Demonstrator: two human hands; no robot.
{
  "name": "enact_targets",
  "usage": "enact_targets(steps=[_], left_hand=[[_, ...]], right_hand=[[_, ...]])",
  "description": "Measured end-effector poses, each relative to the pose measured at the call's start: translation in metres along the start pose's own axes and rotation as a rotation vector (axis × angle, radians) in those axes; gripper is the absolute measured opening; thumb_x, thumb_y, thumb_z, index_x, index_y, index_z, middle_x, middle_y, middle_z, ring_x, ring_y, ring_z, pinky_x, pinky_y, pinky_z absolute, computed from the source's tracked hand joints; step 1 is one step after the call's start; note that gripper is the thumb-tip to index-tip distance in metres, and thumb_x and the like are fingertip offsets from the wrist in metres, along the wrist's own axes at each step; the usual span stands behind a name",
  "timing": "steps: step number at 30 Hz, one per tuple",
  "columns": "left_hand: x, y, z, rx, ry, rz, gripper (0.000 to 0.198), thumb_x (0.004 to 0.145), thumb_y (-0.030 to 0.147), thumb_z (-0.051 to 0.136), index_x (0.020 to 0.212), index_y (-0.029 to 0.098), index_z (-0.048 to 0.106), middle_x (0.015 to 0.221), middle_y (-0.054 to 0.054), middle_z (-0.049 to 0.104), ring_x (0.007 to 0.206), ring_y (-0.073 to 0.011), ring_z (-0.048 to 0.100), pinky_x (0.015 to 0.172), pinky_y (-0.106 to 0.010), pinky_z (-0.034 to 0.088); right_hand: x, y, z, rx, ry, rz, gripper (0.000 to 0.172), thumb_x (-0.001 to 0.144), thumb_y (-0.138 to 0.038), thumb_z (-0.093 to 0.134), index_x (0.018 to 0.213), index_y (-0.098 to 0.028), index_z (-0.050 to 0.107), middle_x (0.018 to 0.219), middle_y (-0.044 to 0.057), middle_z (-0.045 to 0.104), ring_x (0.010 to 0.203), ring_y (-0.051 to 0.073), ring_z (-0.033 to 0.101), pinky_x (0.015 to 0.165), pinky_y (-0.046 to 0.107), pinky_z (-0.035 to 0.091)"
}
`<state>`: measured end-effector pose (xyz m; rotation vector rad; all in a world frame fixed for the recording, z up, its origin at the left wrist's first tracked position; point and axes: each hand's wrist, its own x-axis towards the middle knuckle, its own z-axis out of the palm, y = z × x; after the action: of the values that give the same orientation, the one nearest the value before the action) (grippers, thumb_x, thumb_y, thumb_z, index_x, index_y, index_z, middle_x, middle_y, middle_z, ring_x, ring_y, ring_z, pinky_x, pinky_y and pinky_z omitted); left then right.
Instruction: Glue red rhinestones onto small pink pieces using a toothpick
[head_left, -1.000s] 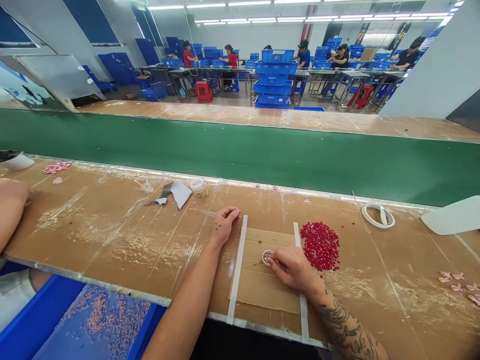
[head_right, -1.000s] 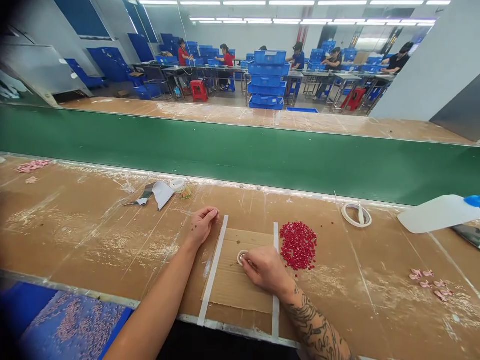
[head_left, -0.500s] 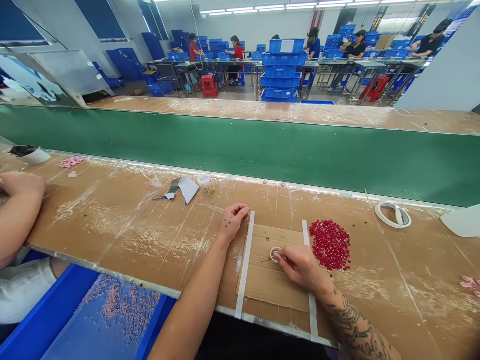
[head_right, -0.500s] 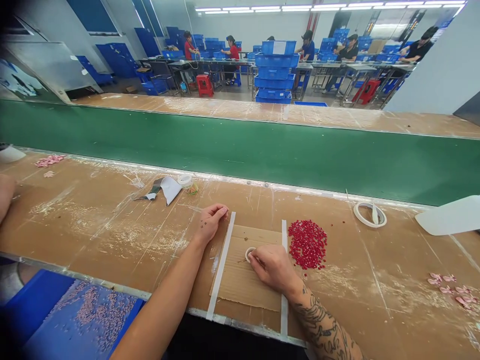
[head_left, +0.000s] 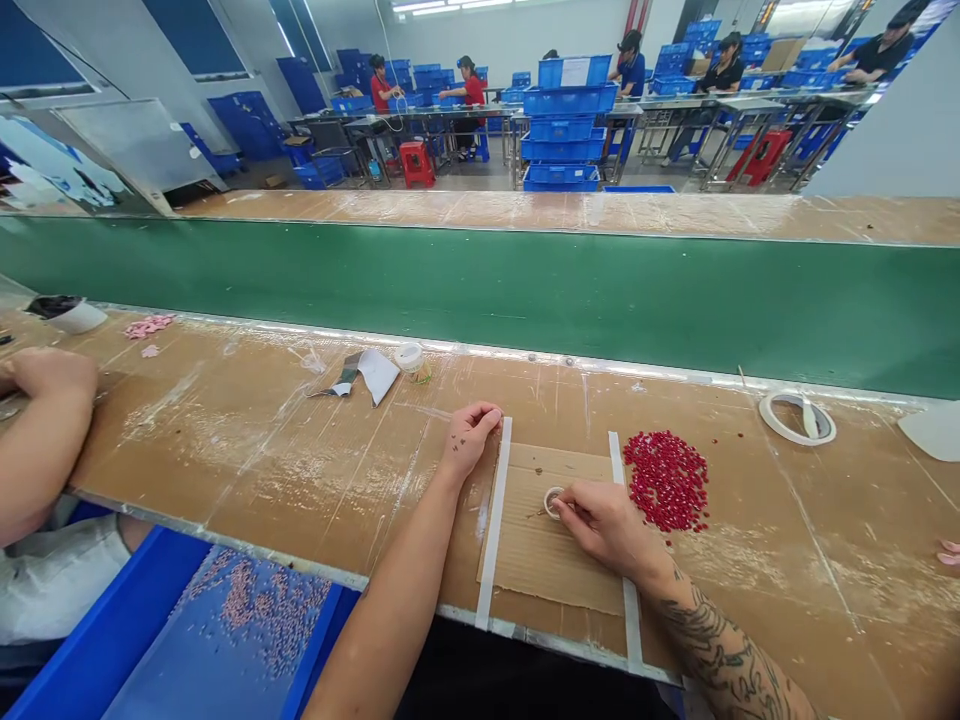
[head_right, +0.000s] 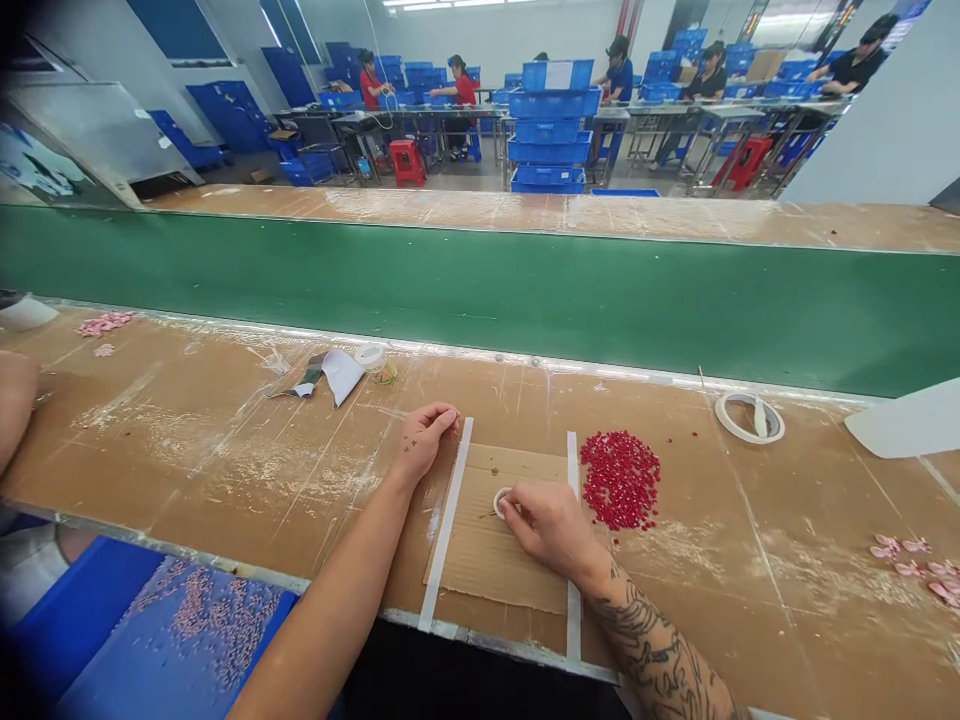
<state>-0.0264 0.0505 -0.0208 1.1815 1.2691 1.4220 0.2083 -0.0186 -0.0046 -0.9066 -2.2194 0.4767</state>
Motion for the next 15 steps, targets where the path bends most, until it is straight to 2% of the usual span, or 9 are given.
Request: enact_targets(steps=[3,9,15], left_hand=[[0.0,-0.002,0.0,0.008,-0.003,0.001,0.026,0.074,0.041,0.071,0.064,0.018,0.067,0.058,0.0,0.061,0.059,-0.0152,0.053,0.058,-0.026,0.045],[0.001,-0.005,-0.001,0.014,-0.002,0.003,0.025,0.073,0.041,0.07,0.064,0.017,0.068,0.058,0.0,0.061,0.057,-0.0147,0.052,0.057,-0.026,0.044],[0.001,-0.004,0.0,0.008,0.002,-0.005,0.025,0.072,0.041,0.072,0.065,0.017,0.069,0.057,0.0,0.061,0.057,-0.0147,0.052,0.058,-0.026,0.045]], right_hand=[[0.001,-0.001,-0.002,0.017,0.05,0.023,0.04,0.103,-0.033,0.047,0.069,-0.019,0.06,0.052,-0.004,0.051,0.047,0.008,0.045,0.05,0.022,0.032],[0.0,-0.001,-0.01,0.029,0.235,0.12,0.041,0.102,-0.035,0.049,0.065,-0.019,0.059,0.047,-0.007,0.039,0.042,0.007,0.035,0.044,0.022,0.029],[-0.002,-0.001,-0.018,0.04,0.304,0.149,0.032,0.096,-0.028,0.054,0.066,-0.019,0.06,0.049,-0.007,0.039,0.042,0.007,0.034,0.042,0.021,0.027]])
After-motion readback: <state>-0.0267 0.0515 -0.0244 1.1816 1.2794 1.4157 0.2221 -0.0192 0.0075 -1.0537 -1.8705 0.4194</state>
